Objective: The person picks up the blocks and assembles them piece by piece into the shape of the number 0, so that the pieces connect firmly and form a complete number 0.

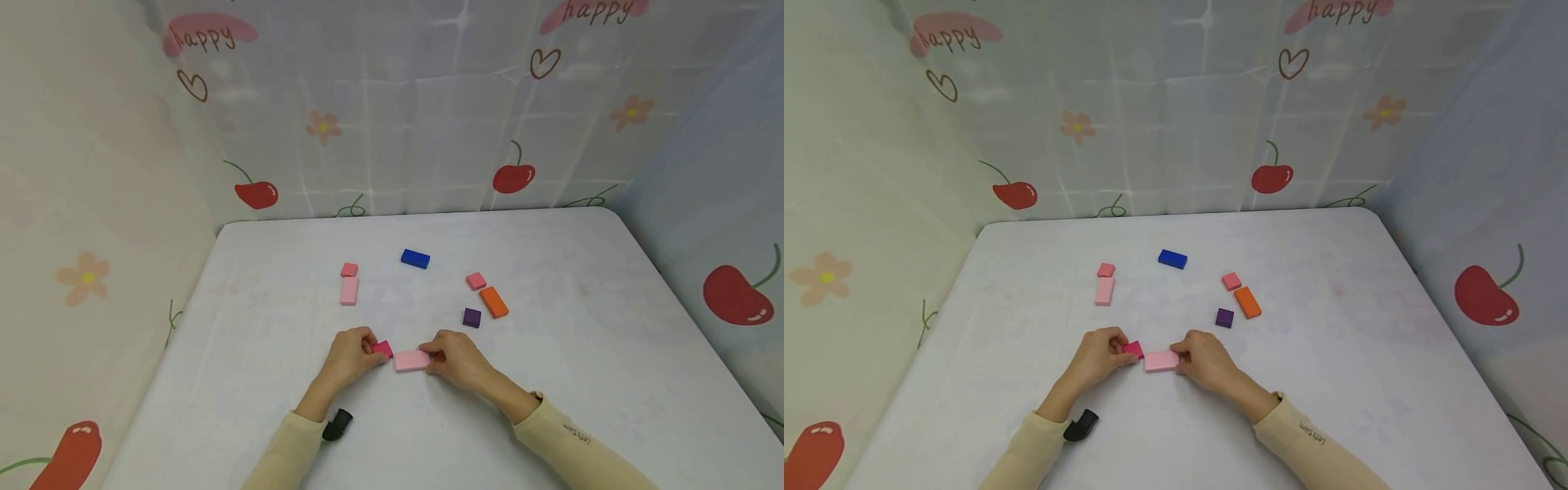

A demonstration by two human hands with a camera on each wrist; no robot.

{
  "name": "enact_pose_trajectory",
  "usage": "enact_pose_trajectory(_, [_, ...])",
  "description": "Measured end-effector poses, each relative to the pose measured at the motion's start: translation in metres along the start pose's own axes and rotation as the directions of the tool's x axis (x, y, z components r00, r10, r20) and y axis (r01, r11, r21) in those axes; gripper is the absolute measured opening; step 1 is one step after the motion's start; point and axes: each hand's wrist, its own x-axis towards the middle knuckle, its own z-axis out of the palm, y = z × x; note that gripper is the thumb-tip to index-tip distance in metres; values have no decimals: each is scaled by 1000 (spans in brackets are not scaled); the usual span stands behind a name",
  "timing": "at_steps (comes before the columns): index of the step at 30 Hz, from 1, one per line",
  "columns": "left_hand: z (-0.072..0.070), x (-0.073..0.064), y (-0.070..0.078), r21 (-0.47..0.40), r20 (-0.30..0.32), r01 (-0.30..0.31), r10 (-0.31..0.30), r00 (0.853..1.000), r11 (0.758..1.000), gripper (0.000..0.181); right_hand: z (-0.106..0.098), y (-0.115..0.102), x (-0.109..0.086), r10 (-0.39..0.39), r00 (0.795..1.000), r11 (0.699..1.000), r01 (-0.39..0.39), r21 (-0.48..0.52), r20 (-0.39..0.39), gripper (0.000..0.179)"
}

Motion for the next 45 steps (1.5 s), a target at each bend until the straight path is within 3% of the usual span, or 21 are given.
enact_pose_trajectory(45, [2, -1, 2, -8, -1, -40, 40, 999, 999, 21, -1, 0, 0, -15, 1000, 1000, 15, -4, 10, 34])
